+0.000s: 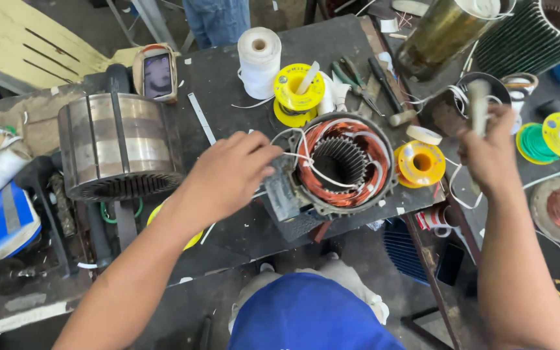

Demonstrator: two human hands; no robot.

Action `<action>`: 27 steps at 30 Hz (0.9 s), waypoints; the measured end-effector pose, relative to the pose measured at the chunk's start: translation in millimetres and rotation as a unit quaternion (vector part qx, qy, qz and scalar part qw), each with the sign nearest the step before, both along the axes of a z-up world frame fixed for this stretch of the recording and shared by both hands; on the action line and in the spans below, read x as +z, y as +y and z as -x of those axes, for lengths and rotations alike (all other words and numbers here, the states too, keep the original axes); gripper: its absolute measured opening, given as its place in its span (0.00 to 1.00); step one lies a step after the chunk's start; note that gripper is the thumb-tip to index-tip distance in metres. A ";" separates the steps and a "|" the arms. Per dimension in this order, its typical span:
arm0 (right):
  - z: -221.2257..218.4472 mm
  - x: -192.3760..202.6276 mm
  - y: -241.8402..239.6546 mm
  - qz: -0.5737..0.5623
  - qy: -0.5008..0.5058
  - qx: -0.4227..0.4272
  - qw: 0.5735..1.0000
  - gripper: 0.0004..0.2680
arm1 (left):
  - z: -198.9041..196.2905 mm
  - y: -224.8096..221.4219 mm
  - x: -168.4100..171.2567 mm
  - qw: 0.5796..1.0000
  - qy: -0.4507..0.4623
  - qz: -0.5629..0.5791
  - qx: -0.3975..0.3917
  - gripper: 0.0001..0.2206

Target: Wiring and assembling an electric motor stator on a workbench using a mallet and hand tools

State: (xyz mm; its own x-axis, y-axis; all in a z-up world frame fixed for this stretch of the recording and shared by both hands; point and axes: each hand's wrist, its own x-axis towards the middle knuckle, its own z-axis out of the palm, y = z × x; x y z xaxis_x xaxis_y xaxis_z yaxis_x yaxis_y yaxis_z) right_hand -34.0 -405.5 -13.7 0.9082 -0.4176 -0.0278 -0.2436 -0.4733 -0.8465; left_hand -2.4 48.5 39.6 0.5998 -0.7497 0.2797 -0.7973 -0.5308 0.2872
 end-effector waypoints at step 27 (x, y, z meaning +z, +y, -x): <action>1.3 54.1 146.0 0.000 -0.130 0.520 0.844 0.06 | -37.5 -46.7 -7.5 0.995 -0.003 0.046 0.084 0.11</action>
